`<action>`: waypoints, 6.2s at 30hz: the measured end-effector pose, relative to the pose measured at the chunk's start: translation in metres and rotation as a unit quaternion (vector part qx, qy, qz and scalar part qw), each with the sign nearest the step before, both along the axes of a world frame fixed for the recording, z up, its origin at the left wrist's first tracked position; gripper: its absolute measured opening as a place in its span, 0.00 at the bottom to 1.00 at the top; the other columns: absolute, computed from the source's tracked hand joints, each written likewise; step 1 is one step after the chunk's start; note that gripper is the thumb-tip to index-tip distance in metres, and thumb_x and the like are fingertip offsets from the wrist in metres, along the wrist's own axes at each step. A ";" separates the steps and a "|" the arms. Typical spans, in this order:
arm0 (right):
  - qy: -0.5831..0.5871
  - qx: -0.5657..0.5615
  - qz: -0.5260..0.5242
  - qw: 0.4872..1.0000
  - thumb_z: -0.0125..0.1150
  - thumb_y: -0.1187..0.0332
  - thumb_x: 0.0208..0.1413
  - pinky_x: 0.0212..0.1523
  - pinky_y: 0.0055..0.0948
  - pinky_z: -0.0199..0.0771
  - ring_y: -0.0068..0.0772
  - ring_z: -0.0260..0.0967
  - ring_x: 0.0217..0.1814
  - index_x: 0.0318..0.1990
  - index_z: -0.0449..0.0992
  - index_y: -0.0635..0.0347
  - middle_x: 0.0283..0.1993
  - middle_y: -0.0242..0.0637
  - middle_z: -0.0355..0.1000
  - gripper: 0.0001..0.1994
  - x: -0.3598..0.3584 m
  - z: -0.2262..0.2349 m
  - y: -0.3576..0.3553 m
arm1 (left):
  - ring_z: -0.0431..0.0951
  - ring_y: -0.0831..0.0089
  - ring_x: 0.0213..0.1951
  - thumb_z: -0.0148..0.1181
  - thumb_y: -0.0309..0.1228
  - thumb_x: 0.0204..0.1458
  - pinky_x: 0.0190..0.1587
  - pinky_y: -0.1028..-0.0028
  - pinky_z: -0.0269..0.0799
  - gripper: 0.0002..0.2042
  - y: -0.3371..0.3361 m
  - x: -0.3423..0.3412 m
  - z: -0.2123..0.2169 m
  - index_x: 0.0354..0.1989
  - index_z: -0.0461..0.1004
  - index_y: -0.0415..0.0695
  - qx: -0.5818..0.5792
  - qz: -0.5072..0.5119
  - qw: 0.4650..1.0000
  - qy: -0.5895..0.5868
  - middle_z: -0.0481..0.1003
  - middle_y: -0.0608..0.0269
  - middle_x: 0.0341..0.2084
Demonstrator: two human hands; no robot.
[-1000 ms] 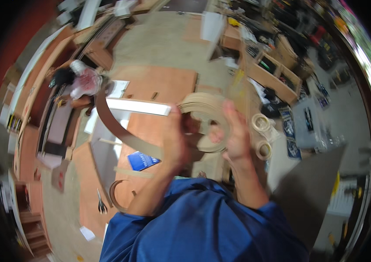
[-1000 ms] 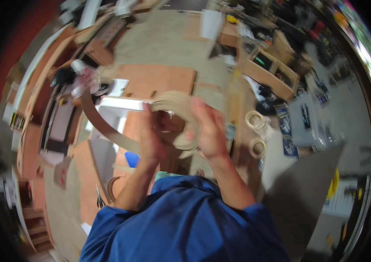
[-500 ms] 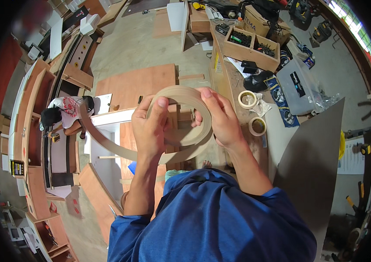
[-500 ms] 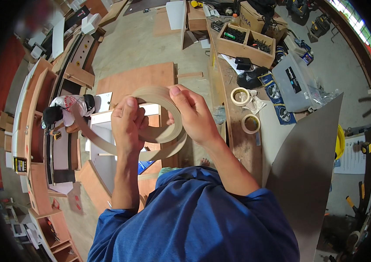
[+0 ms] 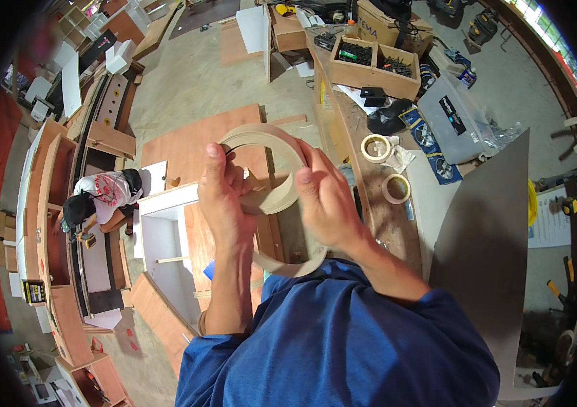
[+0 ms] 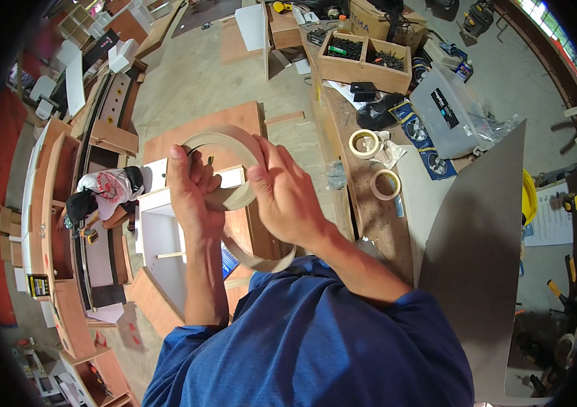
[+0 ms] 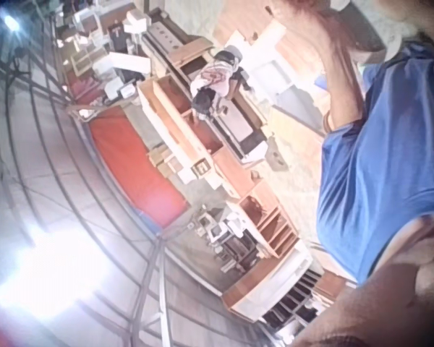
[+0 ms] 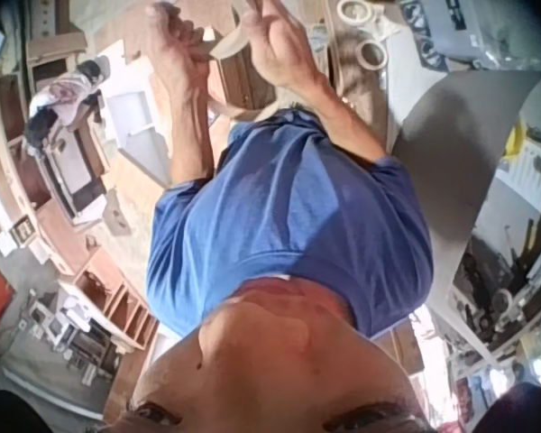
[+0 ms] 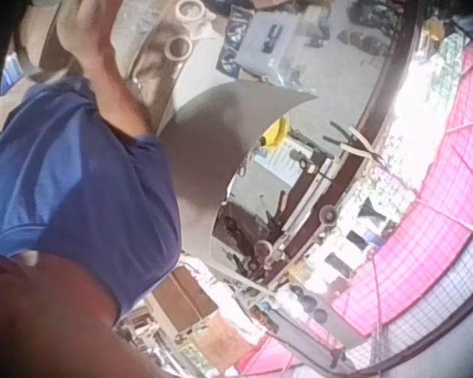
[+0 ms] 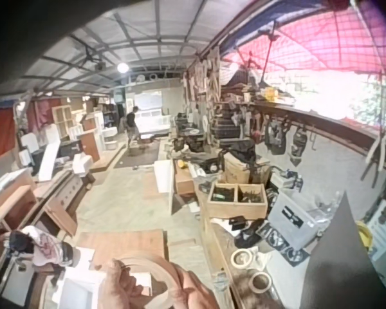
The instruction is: The person handles thin wooden strips and curved wooden pieces, applying tape to the edges and assembling them into a circular shape. They then search through a storage container for additional parts.
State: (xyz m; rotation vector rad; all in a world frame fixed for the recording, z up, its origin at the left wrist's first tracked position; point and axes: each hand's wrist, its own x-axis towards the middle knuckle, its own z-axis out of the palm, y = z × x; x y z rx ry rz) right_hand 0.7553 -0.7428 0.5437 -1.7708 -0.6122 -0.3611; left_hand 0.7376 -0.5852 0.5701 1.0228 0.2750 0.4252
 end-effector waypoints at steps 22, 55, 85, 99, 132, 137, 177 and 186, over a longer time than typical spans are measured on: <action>0.096 -0.073 0.149 0.981 0.62 0.56 0.67 0.54 0.49 0.74 0.62 0.76 0.56 0.75 0.49 0.60 0.51 0.56 0.77 0.37 0.016 -0.015 -0.022 | 0.70 0.77 0.35 0.47 0.62 0.67 0.41 0.75 0.68 0.29 -0.005 -0.013 -0.073 0.44 0.73 0.43 0.015 -0.122 0.989 0.085 0.73 0.68 0.35; 0.306 0.300 -0.073 0.901 0.51 0.61 0.74 0.24 0.16 0.65 0.09 0.58 0.27 0.61 0.77 0.57 0.41 0.23 0.74 0.16 0.084 -0.094 0.053 | 0.63 0.78 0.27 0.49 0.60 0.67 0.34 0.72 0.65 0.25 -0.005 0.079 -0.125 0.37 0.71 0.48 -0.222 -0.076 0.964 0.122 0.62 0.73 0.24; 0.362 0.195 0.205 0.888 0.43 0.47 0.75 0.39 0.26 0.70 0.23 0.60 0.41 0.74 0.59 0.60 0.48 0.37 0.66 0.31 0.222 -0.080 0.042 | 0.59 0.85 0.20 0.61 0.58 0.61 0.24 0.78 0.55 0.24 0.028 0.190 -0.073 0.28 0.74 0.48 -0.024 0.036 0.978 0.206 0.61 0.78 0.17; 0.266 0.128 0.029 0.955 0.46 0.58 0.76 0.26 0.18 0.66 0.10 0.59 0.24 0.63 0.75 0.55 0.26 0.21 0.64 0.19 0.209 -0.071 0.046 | 0.59 0.81 0.26 0.48 0.59 0.69 0.30 0.75 0.62 0.24 0.015 0.193 -0.085 0.35 0.68 0.49 -0.098 -0.049 0.977 0.184 0.58 0.75 0.23; 0.284 0.452 -0.205 0.820 0.46 0.52 0.75 0.26 0.21 0.65 0.18 0.55 0.28 0.63 0.69 0.51 0.31 0.22 0.56 0.19 0.160 -0.079 -0.012 | 0.71 0.74 0.33 0.50 0.47 0.72 0.44 0.71 0.69 0.19 -0.037 0.198 -0.085 0.44 0.71 0.39 -0.087 -0.398 0.906 0.115 0.71 0.65 0.29; 0.221 0.321 -0.183 0.902 0.47 0.55 0.75 0.24 0.28 0.67 0.23 0.63 0.24 0.58 0.71 0.56 0.26 0.31 0.64 0.17 0.171 -0.071 -0.018 | 0.70 0.77 0.31 0.56 0.44 0.69 0.41 0.71 0.70 0.16 -0.024 0.205 -0.079 0.38 0.72 0.42 -0.093 -0.370 0.922 0.063 0.70 0.67 0.25; 0.331 0.582 -0.129 0.731 0.62 0.59 0.68 0.36 0.27 0.65 0.21 0.59 0.32 0.36 0.66 0.53 0.29 0.26 0.62 0.13 0.159 -0.084 -0.035 | 0.69 0.62 0.64 0.55 0.62 0.61 0.67 0.59 0.64 0.41 -0.027 0.203 -0.058 0.69 0.55 0.39 0.159 -0.565 0.806 -0.071 0.67 0.53 0.61; 0.366 0.643 -0.009 0.673 0.54 0.48 0.71 0.38 0.26 0.71 0.23 0.65 0.33 0.30 0.62 0.53 0.29 0.28 0.64 0.22 0.159 -0.068 -0.020 | 0.69 0.64 0.60 0.69 0.41 0.60 0.65 0.62 0.64 0.34 -0.074 0.172 -0.107 0.65 0.57 0.35 0.193 -0.299 0.926 -0.125 0.66 0.51 0.62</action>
